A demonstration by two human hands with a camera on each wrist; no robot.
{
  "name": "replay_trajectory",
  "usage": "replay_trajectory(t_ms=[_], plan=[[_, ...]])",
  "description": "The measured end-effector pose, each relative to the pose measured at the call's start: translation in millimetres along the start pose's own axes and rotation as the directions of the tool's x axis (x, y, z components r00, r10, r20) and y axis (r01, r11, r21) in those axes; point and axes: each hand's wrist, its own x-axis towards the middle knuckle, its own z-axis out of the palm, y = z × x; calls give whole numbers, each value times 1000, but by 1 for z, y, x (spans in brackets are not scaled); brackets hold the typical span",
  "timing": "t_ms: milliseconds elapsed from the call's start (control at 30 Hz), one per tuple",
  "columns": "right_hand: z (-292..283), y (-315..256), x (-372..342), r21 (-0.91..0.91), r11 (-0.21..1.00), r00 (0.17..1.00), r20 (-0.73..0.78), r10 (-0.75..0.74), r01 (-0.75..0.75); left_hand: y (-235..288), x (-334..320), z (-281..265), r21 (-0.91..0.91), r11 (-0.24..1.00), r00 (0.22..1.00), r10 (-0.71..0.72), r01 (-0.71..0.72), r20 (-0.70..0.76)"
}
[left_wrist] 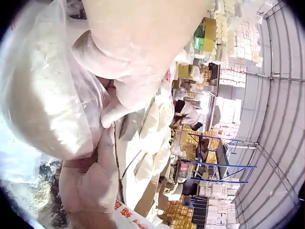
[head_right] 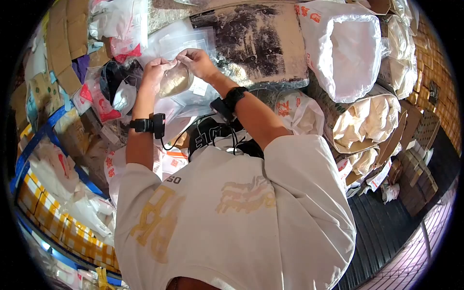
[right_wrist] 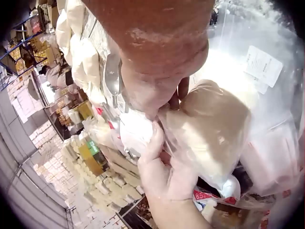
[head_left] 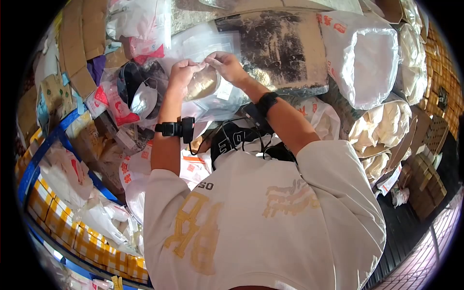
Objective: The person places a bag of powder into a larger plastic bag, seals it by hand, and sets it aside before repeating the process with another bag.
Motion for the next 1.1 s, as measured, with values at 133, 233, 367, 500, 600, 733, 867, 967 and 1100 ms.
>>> replay_trajectory(t_ms=[133, 233, 367, 500, 600, 733, 867, 967, 1100], plan=[[4, -1, -1, -250, 968, 996, -82, -33, 11, 4, -3, 4, 53, 998, 999, 35, -33, -40], [4, 0, -1, -274, 961, 995, -99, -9, -19, 8, -8, 4, 117, 992, 998, 41, -35, -52], [4, 3, 2, -67, 997, 999, -40, 32, -34, -7, 1, -3, 166, 986, 994, 50, -34, -92], [3, -2, -2, 31, 999, 999, 14, 32, -32, -10, 5, -3, 190, 978, 993, 101, -87, -62], [7, 1, 3, 67, 997, 999, -18, 47, -46, -6, 1, 0, 101, 989, 992, 117, -112, -43], [15, 5, 4, 97, 991, 992, -81, 97, -89, 1, -6, -4, 193, 975, 992, 120, -108, -49], [18, 6, 4, 81, 987, 977, -150, 150, -139, -11, 1, -10, 134, 980, 986, 155, -145, -66], [12, 15, 9, 29, 996, 994, -68, 88, -86, -9, 2, -9, 125, 982, 984, 156, -145, -86], [7, 14, 7, 84, 996, 999, 22, 28, -30, -21, 12, -15, 137, 978, 985, 167, -159, -44]])
